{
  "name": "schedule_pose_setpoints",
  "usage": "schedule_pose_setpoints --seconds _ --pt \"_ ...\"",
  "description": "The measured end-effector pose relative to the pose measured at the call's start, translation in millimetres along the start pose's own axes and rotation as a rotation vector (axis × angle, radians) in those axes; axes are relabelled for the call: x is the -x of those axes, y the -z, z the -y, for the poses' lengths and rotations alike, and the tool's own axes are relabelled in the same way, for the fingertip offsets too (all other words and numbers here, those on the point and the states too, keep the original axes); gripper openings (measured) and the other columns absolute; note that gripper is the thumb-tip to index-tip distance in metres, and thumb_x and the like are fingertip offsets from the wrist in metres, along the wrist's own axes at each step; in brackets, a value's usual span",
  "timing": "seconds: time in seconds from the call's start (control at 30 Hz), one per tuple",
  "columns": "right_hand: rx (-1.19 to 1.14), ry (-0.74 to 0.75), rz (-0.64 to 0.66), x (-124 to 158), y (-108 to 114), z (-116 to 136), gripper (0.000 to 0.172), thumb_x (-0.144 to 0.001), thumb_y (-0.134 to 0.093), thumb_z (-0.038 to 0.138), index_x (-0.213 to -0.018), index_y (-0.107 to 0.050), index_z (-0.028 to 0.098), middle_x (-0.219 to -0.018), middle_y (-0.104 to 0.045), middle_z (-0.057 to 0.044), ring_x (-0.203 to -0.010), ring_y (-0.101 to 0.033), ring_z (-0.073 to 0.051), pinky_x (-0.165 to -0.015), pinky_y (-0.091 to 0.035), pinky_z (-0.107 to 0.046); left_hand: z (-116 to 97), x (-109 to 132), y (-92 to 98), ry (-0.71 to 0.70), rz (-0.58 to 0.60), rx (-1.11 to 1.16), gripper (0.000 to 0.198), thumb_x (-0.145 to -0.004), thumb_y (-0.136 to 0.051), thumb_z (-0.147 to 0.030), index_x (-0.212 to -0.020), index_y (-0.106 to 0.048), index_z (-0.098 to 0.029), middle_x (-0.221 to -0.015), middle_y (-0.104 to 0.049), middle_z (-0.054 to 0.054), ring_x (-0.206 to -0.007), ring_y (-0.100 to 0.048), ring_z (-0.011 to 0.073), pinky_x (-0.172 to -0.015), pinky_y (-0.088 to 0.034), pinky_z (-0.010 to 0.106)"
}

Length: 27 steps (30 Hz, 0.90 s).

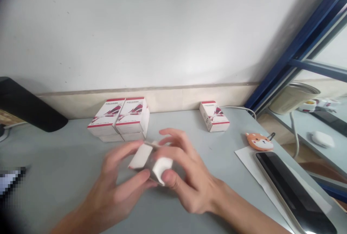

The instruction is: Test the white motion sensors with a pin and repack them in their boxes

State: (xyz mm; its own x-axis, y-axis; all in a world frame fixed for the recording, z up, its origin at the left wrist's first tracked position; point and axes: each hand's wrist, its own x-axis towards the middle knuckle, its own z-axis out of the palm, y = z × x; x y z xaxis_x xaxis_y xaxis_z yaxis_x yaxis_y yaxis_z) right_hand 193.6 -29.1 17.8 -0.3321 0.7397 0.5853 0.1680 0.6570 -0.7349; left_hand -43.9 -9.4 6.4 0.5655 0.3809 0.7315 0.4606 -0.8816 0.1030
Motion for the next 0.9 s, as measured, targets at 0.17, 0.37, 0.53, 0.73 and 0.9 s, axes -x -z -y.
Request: schedule_pose_setpoints --seconds 0.17,0.37,0.53,0.73,0.9 --pt "-0.118 -0.085 -0.043 4 7 7 0.012 -0.101 -0.058 0.029 -0.112 -0.053 0.032 -0.155 -0.047 -0.009 -0.135 -0.059 -0.036 -0.100 -0.057 -0.058 4 2 -5.0 0.137 0.038 0.132 0.051 -0.091 -0.076 -0.014 -0.135 -0.055 -0.029 -0.161 -0.045 0.015 -0.138 -0.060 0.0284 -0.106 -0.061 0.045" --pt "-0.345 -0.271 0.018 -5 17 19 0.023 -0.099 -0.061 0.050 -0.101 -0.059 0.028 -0.160 -0.048 -0.008 -0.138 -0.060 -0.038 -0.107 -0.053 -0.059 6 5 -6.4 0.524 -0.030 0.141 0.086 -0.086 -0.083 -0.029 -0.160 -0.039 -0.032 -0.124 -0.078 0.007 -0.108 -0.079 0.0284 -0.079 -0.068 0.035" --pt "-0.214 -0.243 -0.100 -5 9 12 0.012 -0.102 -0.060 0.031 -0.091 -0.058 0.026 -0.137 -0.066 -0.009 -0.132 -0.063 -0.032 -0.109 -0.053 -0.054 6 -3 -1.2 0.148 -0.207 0.008 0.077 -0.088 -0.078 -0.011 -0.157 -0.047 -0.025 -0.118 -0.080 0.005 -0.104 -0.079 0.0240 -0.086 -0.065 0.034" --pt "0.256 0.055 -0.041 -3 4 -4 0.041 -0.092 -0.057 0.001 -0.123 -0.066 0.026 -0.145 -0.055 -0.014 -0.139 -0.059 -0.029 -0.109 -0.057 -0.044 6 -14 4.3 -0.061 -0.185 -0.116 0.057 -0.081 -0.073 0.012 -0.133 -0.065 -0.008 -0.102 -0.082 0.008 -0.120 -0.072 0.0256 -0.088 -0.063 0.033" --pt "0.414 0.018 -0.058 -5 7 -8 0.036 -0.089 -0.066 0.009 -0.118 -0.070 0.029 -0.138 -0.057 -0.014 -0.126 -0.067 -0.033 -0.099 -0.065 -0.047 14 -4 1.9 -0.037 -0.108 -0.112 0.059 -0.082 -0.067 0.017 -0.136 -0.064 -0.006 -0.119 -0.080 0.012 -0.128 -0.068 0.0231 -0.096 -0.062 0.030"
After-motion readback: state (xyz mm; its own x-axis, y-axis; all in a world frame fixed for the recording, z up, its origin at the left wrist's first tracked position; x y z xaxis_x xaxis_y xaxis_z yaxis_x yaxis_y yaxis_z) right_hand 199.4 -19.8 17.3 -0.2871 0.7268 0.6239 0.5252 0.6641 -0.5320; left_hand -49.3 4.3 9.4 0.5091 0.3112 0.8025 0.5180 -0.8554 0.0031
